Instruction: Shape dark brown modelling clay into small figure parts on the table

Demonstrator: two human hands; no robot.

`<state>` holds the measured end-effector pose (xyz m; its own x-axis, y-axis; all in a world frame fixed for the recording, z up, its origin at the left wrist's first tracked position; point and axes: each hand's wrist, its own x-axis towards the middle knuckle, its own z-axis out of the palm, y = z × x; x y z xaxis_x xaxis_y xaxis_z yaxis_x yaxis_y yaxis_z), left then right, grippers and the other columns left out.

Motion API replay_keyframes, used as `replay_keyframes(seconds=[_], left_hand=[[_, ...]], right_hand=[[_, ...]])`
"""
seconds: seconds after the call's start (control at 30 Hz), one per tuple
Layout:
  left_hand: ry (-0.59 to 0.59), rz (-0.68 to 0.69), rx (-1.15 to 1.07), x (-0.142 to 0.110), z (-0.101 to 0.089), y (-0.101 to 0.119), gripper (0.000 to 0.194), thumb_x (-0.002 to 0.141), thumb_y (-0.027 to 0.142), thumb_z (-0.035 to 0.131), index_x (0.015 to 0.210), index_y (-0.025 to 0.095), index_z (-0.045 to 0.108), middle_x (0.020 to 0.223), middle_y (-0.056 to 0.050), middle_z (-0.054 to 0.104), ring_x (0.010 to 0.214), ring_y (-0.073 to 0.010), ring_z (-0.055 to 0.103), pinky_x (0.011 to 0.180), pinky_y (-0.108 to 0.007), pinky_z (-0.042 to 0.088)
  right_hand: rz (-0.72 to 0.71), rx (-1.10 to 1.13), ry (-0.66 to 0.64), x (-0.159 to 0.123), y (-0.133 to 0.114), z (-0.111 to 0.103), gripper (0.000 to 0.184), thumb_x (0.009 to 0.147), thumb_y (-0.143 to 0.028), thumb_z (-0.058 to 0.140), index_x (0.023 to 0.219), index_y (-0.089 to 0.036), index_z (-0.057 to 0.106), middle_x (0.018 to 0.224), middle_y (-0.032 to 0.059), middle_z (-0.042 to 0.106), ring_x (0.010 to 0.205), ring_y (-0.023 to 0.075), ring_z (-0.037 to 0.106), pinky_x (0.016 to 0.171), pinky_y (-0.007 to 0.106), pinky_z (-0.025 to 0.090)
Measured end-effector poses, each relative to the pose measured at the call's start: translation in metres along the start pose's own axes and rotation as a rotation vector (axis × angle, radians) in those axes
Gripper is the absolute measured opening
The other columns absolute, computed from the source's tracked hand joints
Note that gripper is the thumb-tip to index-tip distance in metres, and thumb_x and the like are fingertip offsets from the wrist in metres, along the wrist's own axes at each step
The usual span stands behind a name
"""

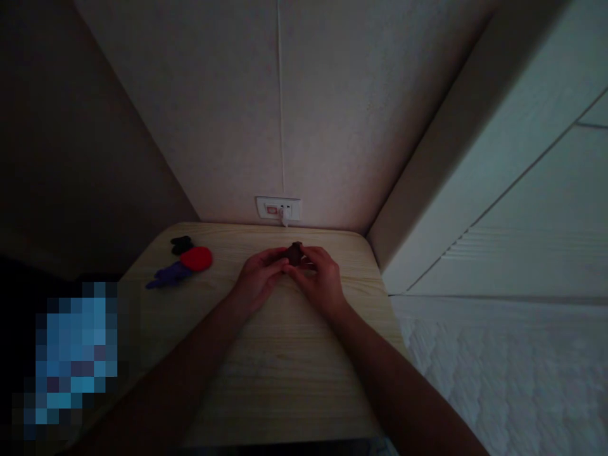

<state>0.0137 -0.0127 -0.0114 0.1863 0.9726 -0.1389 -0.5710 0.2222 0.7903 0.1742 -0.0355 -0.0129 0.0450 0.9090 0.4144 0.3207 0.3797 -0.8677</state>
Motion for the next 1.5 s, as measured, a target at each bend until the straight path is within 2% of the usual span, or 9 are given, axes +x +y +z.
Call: replay_keyframes(seconds=[0.17,0.4,0.57,0.73,0.83,0.93,1.03,1.17,1.5], left_hand=[[-0.009,0.000,0.014,-0.001,-0.004,0.001,0.042,0.053,0.020,0.096,0.092,0.014,0.079,0.093,-0.007,0.081,0.088,-0.0193,0.073,0.093,-0.037,0.053],[-0.095,-0.022,0.070,-0.006,-0.004,0.004,0.035,0.060,0.023,0.091,0.092,0.017,0.077,0.097,-0.008,0.078,0.091,-0.0204,0.071,0.087,-0.036,0.054],[-0.116,-0.046,0.068,-0.007,0.000,0.006,0.031,0.062,0.019,0.086,0.090,0.017,0.075,0.096,-0.006,0.073,0.090,-0.0196,0.069,0.081,-0.033,0.055],[-0.066,-0.024,0.131,-0.005,-0.001,0.004,0.055,0.058,0.009,0.085,0.109,0.022,0.073,0.117,-0.007,0.071,0.098,-0.0208,0.071,0.088,-0.037,0.057],[-0.142,0.033,0.222,-0.003,-0.004,0.002,0.063,0.063,0.018,0.091,0.124,0.023,0.073,0.131,-0.011,0.072,0.111,-0.0245,0.072,0.101,-0.041,0.056],[-0.200,0.076,0.305,-0.001,-0.005,0.001,0.057,0.070,0.028,0.092,0.125,0.021,0.077,0.124,-0.012,0.078,0.113,-0.0274,0.073,0.104,-0.044,0.056],[-0.169,0.121,0.339,-0.001,-0.004,0.000,0.050,0.069,0.031,0.092,0.116,0.020,0.080,0.117,-0.011,0.081,0.108,-0.0278,0.075,0.100,-0.042,0.058],[-0.156,0.162,0.370,-0.001,-0.002,0.001,0.043,0.069,0.033,0.092,0.108,0.017,0.083,0.107,-0.011,0.083,0.097,-0.0267,0.077,0.093,-0.040,0.059],[-0.185,0.126,0.286,-0.004,0.002,0.001,0.037,0.066,0.033,0.091,0.096,0.015,0.082,0.087,-0.008,0.081,0.076,-0.0218,0.073,0.078,-0.035,0.057]], right_hand=[[-0.023,-0.027,-0.083,0.004,0.001,0.002,0.046,0.081,-0.052,0.085,0.114,-0.021,0.078,0.107,0.0099,0.074,0.091,0.0221,0.074,0.081,0.037,0.067],[0.020,0.026,-0.228,0.005,-0.001,-0.005,0.036,0.083,-0.047,0.083,0.106,-0.020,0.076,0.095,0.0078,0.079,0.084,0.0219,0.075,0.079,0.036,0.063],[-0.050,-0.174,-0.172,0.006,0.004,-0.003,0.028,0.086,-0.037,0.077,0.106,-0.018,0.074,0.093,0.0085,0.078,0.081,0.0220,0.072,0.075,0.035,0.058],[-0.148,-0.263,-0.113,0.010,0.004,-0.006,0.022,0.088,-0.035,0.073,0.103,-0.019,0.074,0.091,0.0073,0.077,0.079,0.0208,0.069,0.073,0.034,0.054],[-0.058,-0.164,-0.077,0.011,0.001,-0.010,0.027,0.091,-0.043,0.072,0.101,-0.019,0.074,0.088,0.0061,0.077,0.076,0.0202,0.067,0.070,0.032,0.052],[0.078,0.008,-0.123,0.011,-0.002,-0.011,0.034,0.088,-0.053,0.073,0.089,-0.019,0.075,0.076,0.0027,0.073,0.067,0.0177,0.062,0.062,0.030,0.049],[0.205,0.219,-0.163,0.009,-0.003,-0.007,0.040,0.082,-0.059,0.078,0.078,-0.019,0.071,0.065,-0.0003,0.067,0.058,0.0146,0.057,0.055,0.027,0.046],[0.334,0.420,-0.140,0.007,-0.004,-0.001,0.041,0.077,-0.057,0.085,0.076,-0.018,0.072,0.061,-0.0012,0.065,0.052,0.0126,0.056,0.048,0.026,0.047],[0.505,0.564,-0.080,0.009,-0.009,0.004,0.043,0.074,-0.056,0.086,0.070,-0.016,0.071,0.054,-0.0002,0.063,0.036,0.0116,0.053,0.031,0.024,0.042]])
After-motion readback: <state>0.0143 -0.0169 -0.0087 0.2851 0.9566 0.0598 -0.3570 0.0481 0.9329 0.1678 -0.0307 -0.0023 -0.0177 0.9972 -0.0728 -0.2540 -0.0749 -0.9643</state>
